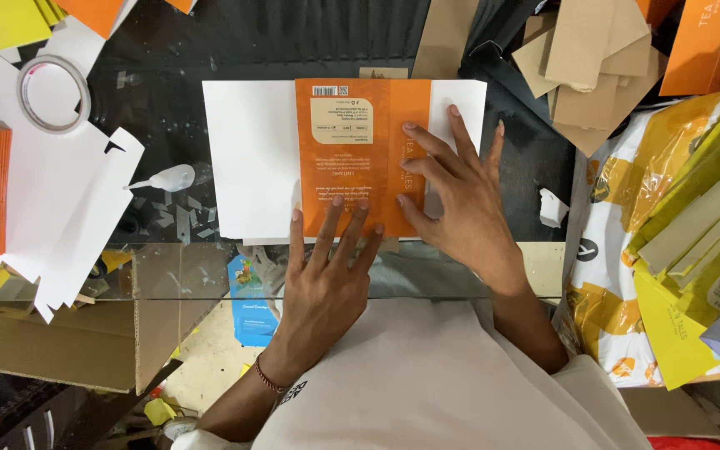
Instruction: The person repeatedly applies glue to the spine of orange paper sheets using a small white bottle, presses them onto a white backing sheet, and stacks the finished units. The person handles orange paper sheets, a white backing sheet, and a glue bottle throughout the clip.
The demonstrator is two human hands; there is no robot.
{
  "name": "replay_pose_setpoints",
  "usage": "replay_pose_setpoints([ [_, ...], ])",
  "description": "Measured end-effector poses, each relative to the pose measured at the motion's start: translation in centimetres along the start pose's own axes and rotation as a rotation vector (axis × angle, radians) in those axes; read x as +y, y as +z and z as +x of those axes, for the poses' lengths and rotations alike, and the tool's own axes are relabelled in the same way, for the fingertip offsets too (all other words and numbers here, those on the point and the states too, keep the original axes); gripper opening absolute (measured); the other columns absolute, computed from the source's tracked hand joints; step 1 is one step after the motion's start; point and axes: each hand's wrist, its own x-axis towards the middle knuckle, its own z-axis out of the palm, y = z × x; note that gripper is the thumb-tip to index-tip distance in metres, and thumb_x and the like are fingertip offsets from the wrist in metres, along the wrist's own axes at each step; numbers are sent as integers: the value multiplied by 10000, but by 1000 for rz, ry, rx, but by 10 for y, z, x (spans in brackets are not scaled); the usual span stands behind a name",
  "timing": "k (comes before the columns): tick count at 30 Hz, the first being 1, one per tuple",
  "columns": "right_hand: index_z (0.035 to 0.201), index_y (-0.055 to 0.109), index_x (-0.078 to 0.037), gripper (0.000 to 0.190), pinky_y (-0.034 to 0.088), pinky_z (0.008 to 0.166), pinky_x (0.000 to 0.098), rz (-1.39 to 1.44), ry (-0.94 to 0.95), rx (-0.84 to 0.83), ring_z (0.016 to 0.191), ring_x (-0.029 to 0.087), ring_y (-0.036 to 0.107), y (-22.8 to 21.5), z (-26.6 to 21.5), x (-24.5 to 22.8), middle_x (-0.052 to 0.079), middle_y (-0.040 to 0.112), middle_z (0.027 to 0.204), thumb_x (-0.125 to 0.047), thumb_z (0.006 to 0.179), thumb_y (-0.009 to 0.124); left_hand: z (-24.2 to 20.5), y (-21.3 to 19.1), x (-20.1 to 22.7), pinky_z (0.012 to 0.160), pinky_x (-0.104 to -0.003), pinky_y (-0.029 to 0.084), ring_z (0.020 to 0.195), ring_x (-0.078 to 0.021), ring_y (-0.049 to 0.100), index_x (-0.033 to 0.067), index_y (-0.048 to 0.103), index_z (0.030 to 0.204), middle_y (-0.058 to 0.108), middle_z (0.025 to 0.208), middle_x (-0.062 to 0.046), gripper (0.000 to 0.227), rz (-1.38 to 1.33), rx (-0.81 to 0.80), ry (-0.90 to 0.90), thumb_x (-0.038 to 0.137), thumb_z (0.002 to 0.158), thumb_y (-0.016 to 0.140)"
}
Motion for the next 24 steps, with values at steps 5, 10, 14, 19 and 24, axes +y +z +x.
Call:
replay_pose_setpoints([
  [5,1137,628,-117,226,24,1172,800,2,-26,18,1564,391,249,0,0,-1,48,522,1567,-205,956,729,-5,5,-3,1158,-715,345,1451,-379,436,122,710,1283,535,1512,-132,449,-62,23,-8,-18,861,642],
  [10,1160,615,-102,229,16,1208,763,74,-59,45,1564,410,283,0,-4,2,77,509,1574,-147,974,740,-6,3,-7,1165,-713,345,1442,-376,471,89,663,1341,550,1495,-124,530,-169,47,-25,-61,837,595],
  [14,1202,616,-81,275,15,1237,724,109,-71,48,1567,394,277,1,-7,7,108,507,1570,-101,957,740,-9,5,-16,1240,-691,268,1494,-392,428,79,569,1446,495,1558,-158,499,-306,69,-92,29,951,525],
  [19,1282,636,-104,298,56,1263,706,98,-45,115,1545,376,357,-5,-13,0,103,558,1521,-90,994,710,-6,11,-30,1319,-615,228,1580,-344,316,151,445,1546,363,1660,-136,510,-341,57,-201,282,1078,599],
  [24,1236,687,-42,327,90,1202,745,162,144,207,1446,477,446,-7,-26,-4,187,687,1324,-167,938,741,0,10,-35,1141,-610,405,1380,-503,505,-5,515,1482,500,1516,-281,605,-460,168,-360,263,968,689],
])
